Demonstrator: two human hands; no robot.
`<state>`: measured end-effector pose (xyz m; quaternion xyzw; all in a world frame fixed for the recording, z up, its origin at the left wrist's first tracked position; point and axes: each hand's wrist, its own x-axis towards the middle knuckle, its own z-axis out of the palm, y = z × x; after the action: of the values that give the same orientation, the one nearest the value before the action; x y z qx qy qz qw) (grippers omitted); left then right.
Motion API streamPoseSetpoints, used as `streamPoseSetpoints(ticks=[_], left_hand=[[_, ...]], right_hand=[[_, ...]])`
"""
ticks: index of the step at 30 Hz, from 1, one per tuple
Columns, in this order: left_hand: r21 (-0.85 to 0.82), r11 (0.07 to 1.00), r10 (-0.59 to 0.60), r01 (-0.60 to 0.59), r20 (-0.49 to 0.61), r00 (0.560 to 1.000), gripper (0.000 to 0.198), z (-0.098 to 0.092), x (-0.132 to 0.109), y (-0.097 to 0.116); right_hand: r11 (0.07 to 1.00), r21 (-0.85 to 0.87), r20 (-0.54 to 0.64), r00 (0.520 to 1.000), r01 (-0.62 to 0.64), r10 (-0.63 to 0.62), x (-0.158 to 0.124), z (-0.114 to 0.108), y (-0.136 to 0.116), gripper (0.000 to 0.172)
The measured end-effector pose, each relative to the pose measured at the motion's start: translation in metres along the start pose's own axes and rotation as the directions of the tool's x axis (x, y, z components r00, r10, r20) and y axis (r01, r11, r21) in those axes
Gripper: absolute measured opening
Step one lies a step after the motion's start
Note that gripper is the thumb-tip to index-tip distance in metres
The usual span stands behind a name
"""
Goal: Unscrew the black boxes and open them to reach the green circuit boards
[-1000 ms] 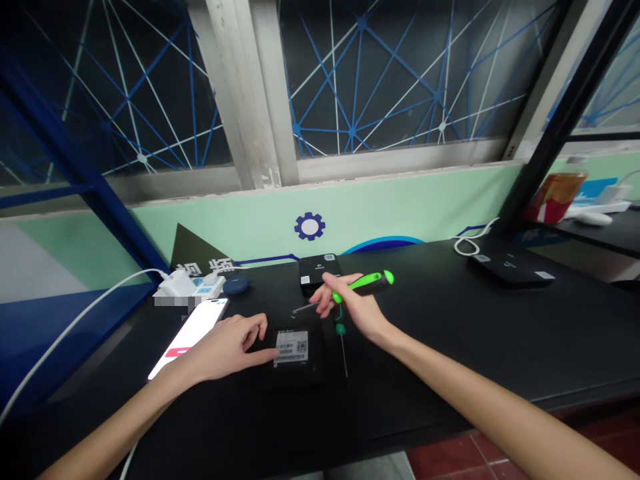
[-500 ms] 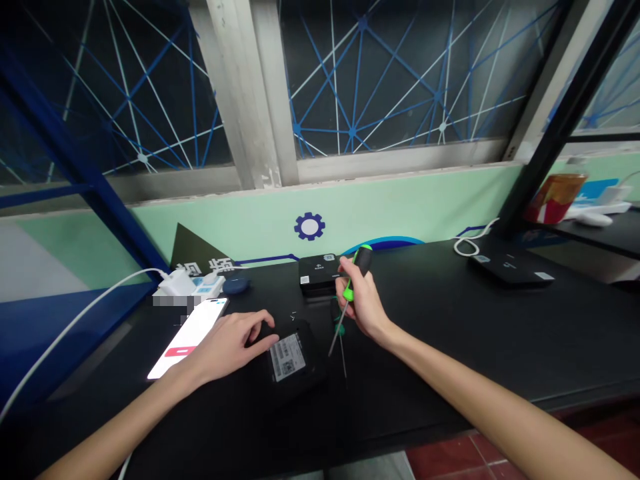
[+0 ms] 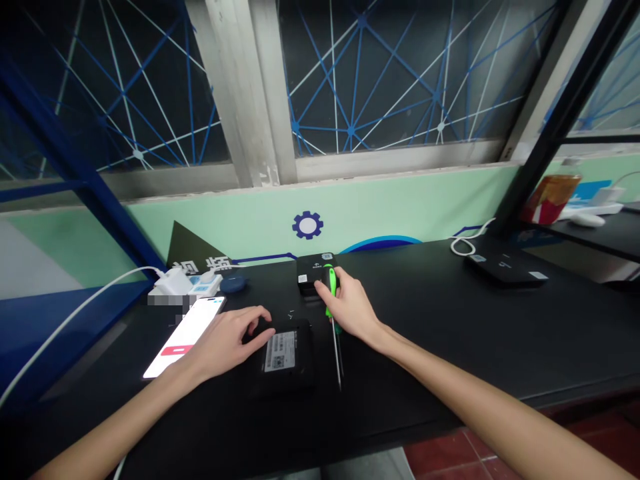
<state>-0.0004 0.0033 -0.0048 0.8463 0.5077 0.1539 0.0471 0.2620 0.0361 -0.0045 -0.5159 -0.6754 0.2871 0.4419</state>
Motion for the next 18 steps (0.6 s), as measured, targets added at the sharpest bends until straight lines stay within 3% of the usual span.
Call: streamPoseSetpoints(ticks=[4,9,18], left_hand=[[0.008,1.0,-0.005,0.005,0.026,1.0,0.027,-0.002,-0.001,0.003],[0.009,1.0,-0.014,0.014,0.047,0.999,0.028,-0.002,0.0,0.005],[-0.028,0.998,-0.057,0.057,0.029,0.998,0.028,0.001,-0.001,0.006]], right_hand=[[0.983,-0.166,-0.016,0.996,0.079,-0.083,0.001,0.003,0.001,0.045],[0.972,-0.212,-0.015,0.995,0.098,-0.103,0.0,0.007,0.001,0.024],[0.866,-0.481,0.028,0.99,0.134,-0.138,-0.002,0.015,0.005,0.027]])
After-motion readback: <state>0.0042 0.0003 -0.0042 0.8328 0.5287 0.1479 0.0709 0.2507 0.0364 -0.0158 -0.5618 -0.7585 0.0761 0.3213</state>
